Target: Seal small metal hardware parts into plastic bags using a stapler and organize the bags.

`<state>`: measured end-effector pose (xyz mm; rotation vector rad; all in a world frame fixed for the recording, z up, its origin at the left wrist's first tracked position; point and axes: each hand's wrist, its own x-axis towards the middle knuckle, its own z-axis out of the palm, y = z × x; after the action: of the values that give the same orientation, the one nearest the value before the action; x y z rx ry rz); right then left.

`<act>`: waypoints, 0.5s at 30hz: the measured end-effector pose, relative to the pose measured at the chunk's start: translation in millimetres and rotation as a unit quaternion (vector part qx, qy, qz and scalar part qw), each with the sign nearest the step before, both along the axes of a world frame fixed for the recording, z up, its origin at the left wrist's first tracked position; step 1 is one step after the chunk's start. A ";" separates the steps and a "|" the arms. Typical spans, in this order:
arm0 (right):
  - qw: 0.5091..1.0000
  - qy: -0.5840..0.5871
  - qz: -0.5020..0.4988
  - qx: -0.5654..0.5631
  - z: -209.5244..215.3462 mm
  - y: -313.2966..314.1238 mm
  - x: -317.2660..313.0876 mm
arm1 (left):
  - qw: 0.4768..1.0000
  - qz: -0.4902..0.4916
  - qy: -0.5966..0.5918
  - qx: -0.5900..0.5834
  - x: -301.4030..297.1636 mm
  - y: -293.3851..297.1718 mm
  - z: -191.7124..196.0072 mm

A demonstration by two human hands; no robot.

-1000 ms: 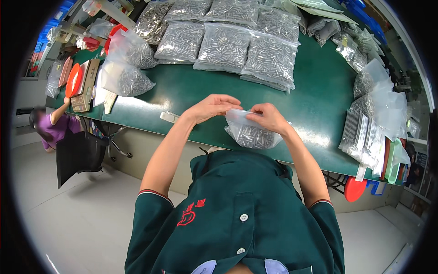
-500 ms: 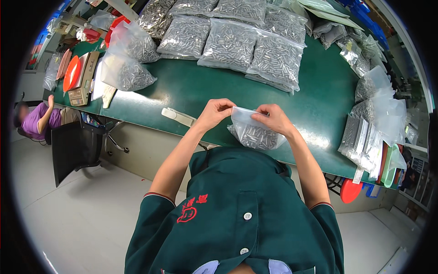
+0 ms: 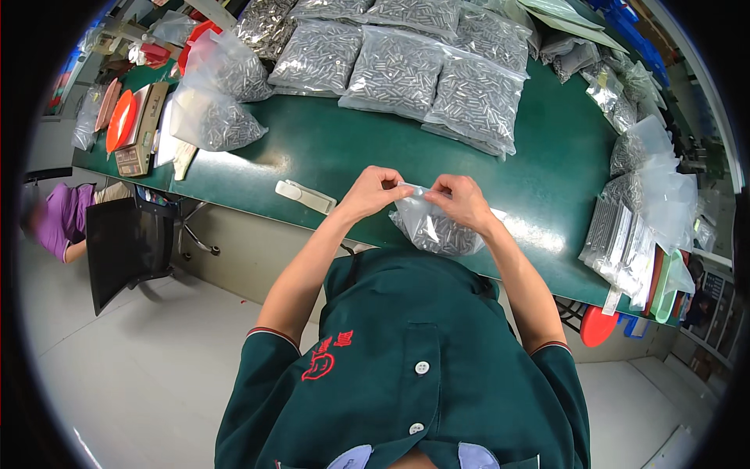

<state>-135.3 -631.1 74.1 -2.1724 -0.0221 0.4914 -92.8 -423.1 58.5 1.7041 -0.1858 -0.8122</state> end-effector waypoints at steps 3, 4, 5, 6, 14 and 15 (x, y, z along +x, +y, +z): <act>0.999 -0.030 0.011 -0.013 1.0 -10.1 -2.7 | 1.000 0.006 0.012 0.004 -2.3 0.1 -15.4; 0.999 -0.029 0.010 -0.012 2.9 -16.3 -3.6 | 0.999 0.019 0.043 -0.002 -3.7 1.0 -22.2; 1.000 -0.003 0.023 -0.020 6.2 -23.9 -4.2 | 0.999 0.018 0.044 -0.002 -4.3 3.4 -28.6; 0.999 0.023 0.034 -0.030 8.1 -31.8 -5.0 | 0.998 0.017 0.062 -0.019 -3.8 3.2 -29.8; 0.997 0.057 0.011 0.048 -0.2 -45.0 -7.6 | 0.983 -0.148 -0.035 0.102 15.0 -9.9 -1.1; 0.996 0.067 0.003 0.060 -0.7 -45.6 -8.3 | 0.972 -0.161 -0.137 0.105 12.8 -20.1 8.5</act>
<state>-143.6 -676.6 73.5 -2.0194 0.0151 0.6234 -80.0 -443.2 67.0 2.0154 -0.5969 -0.8516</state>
